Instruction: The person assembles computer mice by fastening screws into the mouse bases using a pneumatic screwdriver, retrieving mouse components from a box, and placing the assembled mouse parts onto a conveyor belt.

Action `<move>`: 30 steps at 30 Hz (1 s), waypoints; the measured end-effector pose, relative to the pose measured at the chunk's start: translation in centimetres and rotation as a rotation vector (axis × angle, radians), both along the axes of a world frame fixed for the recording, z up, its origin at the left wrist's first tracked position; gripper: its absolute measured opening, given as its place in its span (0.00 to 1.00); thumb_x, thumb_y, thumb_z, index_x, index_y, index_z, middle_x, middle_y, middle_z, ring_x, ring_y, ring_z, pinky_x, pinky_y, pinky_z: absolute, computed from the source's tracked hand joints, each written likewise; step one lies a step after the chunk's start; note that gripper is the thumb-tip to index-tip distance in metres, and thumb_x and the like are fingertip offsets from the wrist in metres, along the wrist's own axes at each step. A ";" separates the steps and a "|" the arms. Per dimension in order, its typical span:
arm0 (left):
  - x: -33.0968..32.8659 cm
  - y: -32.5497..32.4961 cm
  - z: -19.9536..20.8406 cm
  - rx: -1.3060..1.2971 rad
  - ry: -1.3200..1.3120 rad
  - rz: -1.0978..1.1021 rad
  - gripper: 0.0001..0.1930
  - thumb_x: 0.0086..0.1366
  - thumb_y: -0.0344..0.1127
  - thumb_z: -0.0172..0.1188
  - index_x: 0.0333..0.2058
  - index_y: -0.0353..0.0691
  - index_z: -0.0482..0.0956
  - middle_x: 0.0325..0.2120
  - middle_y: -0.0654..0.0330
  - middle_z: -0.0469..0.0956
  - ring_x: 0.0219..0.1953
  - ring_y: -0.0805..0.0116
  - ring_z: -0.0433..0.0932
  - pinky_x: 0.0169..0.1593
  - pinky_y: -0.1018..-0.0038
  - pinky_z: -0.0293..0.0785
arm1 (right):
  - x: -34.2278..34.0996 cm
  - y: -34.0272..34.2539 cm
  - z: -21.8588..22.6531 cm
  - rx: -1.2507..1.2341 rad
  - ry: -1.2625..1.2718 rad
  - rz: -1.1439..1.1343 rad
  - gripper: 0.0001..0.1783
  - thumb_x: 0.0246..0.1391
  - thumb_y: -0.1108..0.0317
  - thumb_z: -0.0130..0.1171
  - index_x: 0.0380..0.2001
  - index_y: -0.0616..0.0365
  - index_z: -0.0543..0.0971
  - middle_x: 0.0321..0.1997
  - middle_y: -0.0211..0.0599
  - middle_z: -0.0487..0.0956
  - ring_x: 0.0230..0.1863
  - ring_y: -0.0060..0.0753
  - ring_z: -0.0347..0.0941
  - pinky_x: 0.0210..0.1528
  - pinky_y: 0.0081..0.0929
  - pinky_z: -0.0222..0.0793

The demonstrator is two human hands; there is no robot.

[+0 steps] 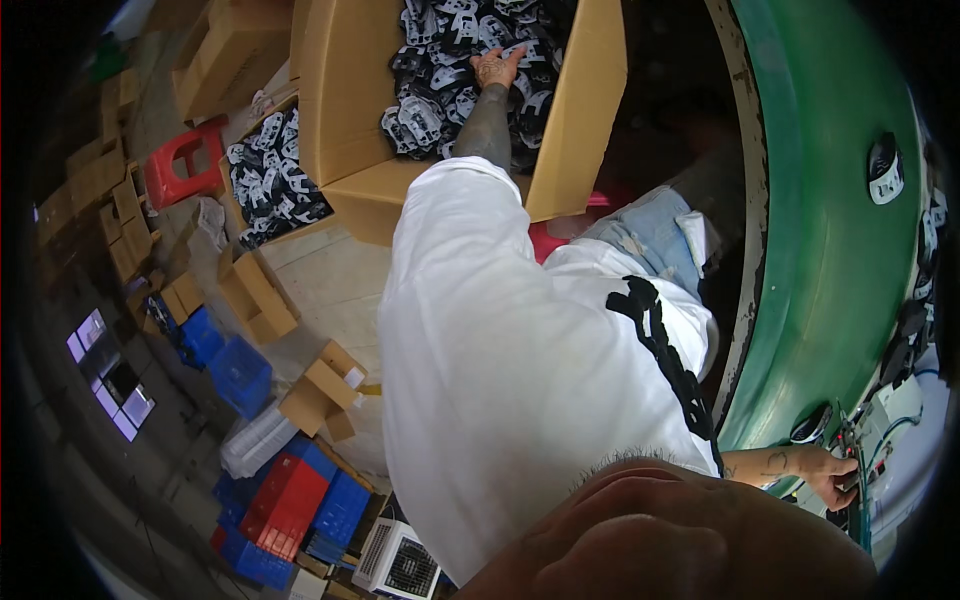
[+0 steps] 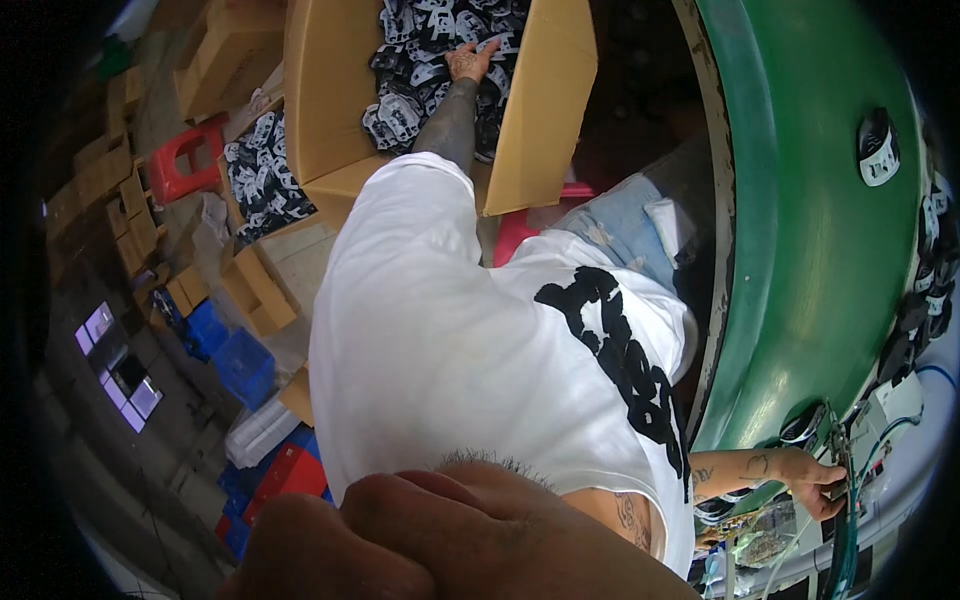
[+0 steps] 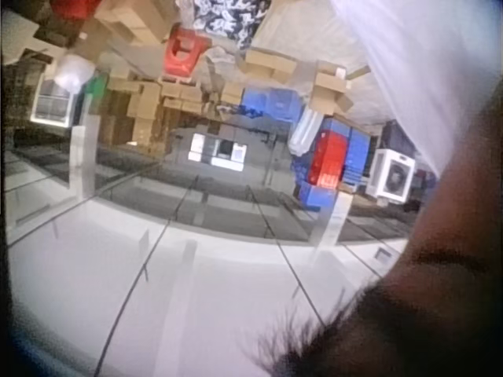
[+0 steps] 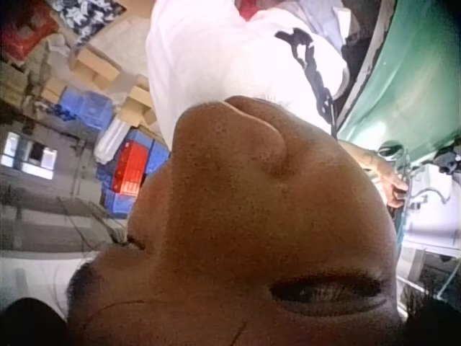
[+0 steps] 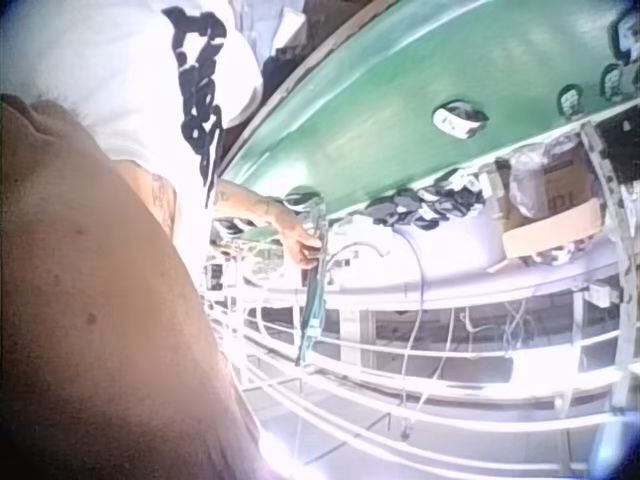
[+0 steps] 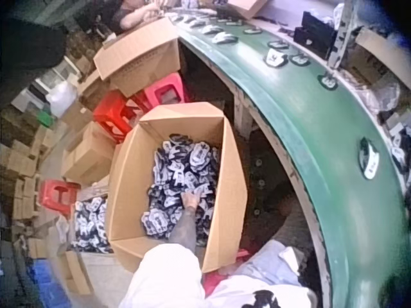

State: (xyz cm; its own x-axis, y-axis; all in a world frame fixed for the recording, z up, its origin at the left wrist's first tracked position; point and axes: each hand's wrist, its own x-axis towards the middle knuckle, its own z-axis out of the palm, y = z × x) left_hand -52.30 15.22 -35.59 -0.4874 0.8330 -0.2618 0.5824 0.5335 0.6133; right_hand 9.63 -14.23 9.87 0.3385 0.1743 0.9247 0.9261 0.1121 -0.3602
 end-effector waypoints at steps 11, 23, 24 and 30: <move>-7.3 -0.5 3.6 -0.094 -0.109 -0.061 0.37 0.49 0.60 0.68 0.49 0.35 0.78 0.48 0.48 0.77 0.49 0.53 0.76 0.52 0.64 0.71 | 1.3 -2.5 -0.9 0.071 0.030 0.028 0.30 0.43 0.76 0.69 0.45 0.59 0.62 0.39 0.38 0.69 0.35 0.32 0.69 0.41 0.30 0.71; -5.0 1.7 28.2 0.434 0.077 -0.390 0.18 0.64 0.45 0.60 0.31 0.32 0.82 0.24 0.66 0.77 0.27 0.77 0.70 0.34 0.76 0.69 | 3.2 -10.2 -3.8 0.065 0.019 -0.229 0.27 0.49 0.83 0.59 0.49 0.65 0.58 0.47 0.56 0.70 0.44 0.46 0.74 0.49 0.36 0.75; -3.0 2.7 33.0 0.466 0.013 -0.388 0.16 0.66 0.43 0.59 0.34 0.33 0.81 0.26 0.65 0.78 0.28 0.78 0.71 0.35 0.76 0.70 | 2.9 -10.5 -3.8 0.057 0.032 -0.188 0.26 0.49 0.83 0.58 0.49 0.65 0.57 0.49 0.59 0.70 0.46 0.49 0.74 0.51 0.39 0.75; 15.6 10.7 45.8 0.556 -0.902 -0.584 0.16 0.70 0.40 0.52 0.44 0.31 0.77 0.40 0.57 0.79 0.38 0.70 0.78 0.41 0.73 0.75 | -1.1 -8.0 -2.2 0.135 0.131 -0.116 0.25 0.50 0.84 0.57 0.48 0.67 0.60 0.49 0.61 0.70 0.44 0.45 0.75 0.49 0.35 0.75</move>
